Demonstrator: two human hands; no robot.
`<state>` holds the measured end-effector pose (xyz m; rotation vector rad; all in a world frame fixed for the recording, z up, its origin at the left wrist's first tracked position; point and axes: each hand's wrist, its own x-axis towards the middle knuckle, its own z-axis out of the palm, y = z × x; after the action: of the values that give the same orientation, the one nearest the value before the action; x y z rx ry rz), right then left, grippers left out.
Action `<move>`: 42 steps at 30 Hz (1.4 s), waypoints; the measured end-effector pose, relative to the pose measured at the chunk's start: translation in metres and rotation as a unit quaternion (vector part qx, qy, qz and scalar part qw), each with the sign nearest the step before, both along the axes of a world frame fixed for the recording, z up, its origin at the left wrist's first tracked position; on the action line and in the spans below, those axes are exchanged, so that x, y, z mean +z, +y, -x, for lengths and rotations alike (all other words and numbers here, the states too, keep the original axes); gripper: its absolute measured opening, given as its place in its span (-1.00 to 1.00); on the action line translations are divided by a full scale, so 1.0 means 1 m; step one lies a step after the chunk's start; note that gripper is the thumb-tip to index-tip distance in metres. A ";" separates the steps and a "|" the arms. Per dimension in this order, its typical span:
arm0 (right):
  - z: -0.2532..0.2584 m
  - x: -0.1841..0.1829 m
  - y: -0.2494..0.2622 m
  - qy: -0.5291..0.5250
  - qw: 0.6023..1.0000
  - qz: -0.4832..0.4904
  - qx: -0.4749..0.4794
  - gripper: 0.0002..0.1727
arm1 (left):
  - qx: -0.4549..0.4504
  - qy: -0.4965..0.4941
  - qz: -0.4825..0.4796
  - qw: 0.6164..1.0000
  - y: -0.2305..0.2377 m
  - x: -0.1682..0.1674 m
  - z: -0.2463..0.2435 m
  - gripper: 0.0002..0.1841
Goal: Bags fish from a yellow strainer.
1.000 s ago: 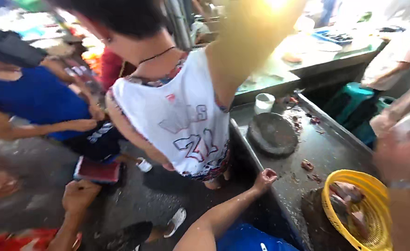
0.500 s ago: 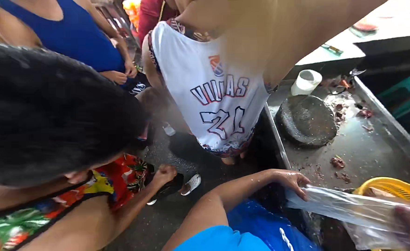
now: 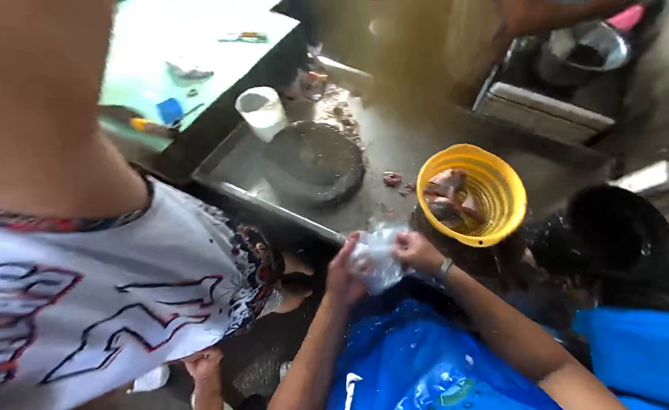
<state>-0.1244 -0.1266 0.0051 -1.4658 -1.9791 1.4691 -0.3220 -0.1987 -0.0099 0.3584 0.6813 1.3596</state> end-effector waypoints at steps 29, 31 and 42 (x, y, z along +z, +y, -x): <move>-0.092 -0.063 0.149 -0.426 0.900 -0.058 0.067 -0.09 | -0.153 0.847 -0.044 0.508 0.089 -0.015 0.061 -0.48; -0.099 -0.070 0.152 -0.391 0.918 -0.049 0.050 0.03 | -0.143 0.841 -0.070 0.518 0.096 -0.013 0.062 -0.43; -0.045 0.000 0.107 0.255 0.901 -0.195 -0.291 0.39 | -0.157 0.683 -0.088 0.708 0.123 -0.003 0.015 -0.05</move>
<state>-0.0792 -0.0200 0.0049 -1.1847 -1.2654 0.9823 -0.3375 -0.0759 -0.0132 1.6472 1.5952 0.6117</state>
